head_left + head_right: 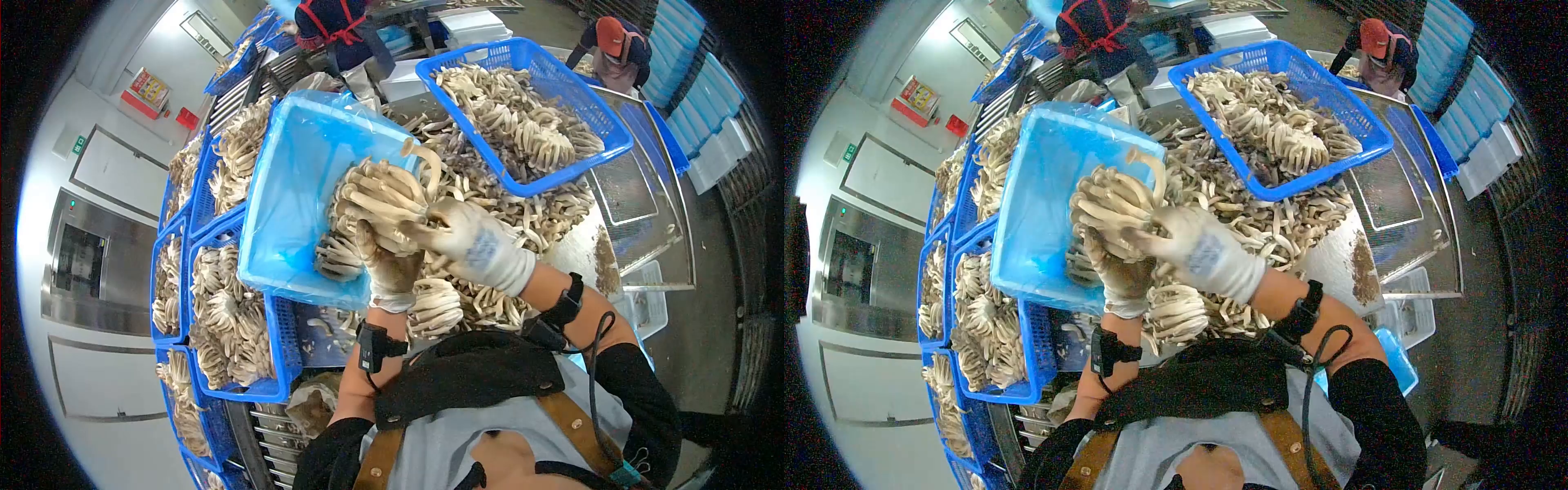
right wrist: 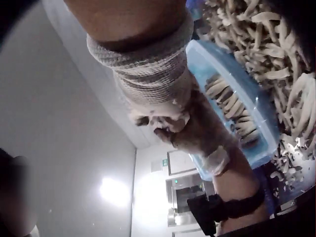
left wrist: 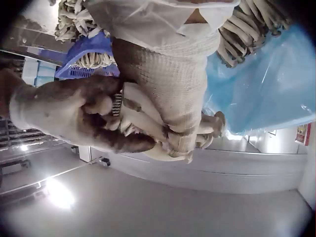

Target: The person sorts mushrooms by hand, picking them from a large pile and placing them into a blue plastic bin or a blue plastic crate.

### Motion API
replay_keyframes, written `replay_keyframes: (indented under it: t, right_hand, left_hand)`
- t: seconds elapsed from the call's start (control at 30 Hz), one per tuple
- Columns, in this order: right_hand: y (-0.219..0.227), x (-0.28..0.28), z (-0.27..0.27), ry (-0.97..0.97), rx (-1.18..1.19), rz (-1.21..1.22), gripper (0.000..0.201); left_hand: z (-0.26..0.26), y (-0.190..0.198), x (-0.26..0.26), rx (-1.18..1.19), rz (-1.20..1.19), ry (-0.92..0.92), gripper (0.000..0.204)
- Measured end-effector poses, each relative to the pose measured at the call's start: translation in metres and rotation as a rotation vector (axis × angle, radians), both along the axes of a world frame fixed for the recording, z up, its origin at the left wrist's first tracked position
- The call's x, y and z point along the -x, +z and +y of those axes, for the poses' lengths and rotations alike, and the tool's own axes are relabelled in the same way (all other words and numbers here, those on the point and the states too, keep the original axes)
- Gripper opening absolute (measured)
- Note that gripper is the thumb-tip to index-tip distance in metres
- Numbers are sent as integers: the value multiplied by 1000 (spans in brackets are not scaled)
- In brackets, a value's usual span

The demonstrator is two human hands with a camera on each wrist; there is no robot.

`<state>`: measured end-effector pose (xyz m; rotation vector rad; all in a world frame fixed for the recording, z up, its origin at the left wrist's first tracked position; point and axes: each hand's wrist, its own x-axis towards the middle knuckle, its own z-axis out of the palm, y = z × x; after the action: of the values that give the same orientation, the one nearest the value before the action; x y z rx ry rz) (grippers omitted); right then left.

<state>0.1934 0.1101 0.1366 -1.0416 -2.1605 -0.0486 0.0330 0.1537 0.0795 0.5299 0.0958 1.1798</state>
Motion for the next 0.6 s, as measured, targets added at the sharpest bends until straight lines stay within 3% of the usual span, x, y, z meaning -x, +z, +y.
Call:
replay_keyframes:
  t: [0.13, 0.37, 0.47, 0.6]
  right_hand:
    - [6, 21, 3, -214, -25, -352, 23]
    - [-4, 23, 7, -103, 33, -413, 12]
    - [-10, 15, 9, 1, -28, -418, 11]
    - [-9, -1, 1, 113, 10, -538, 13]
  left_hand:
    - [-5, 9, -8, -34, 212, 145, 74]
    - [-3, -8, -2, 88, 127, 168, 68]
    - [-3, -15, 4, 106, -56, 6, 67]
    - [-4, -4, -3, 114, 72, 176, 65]
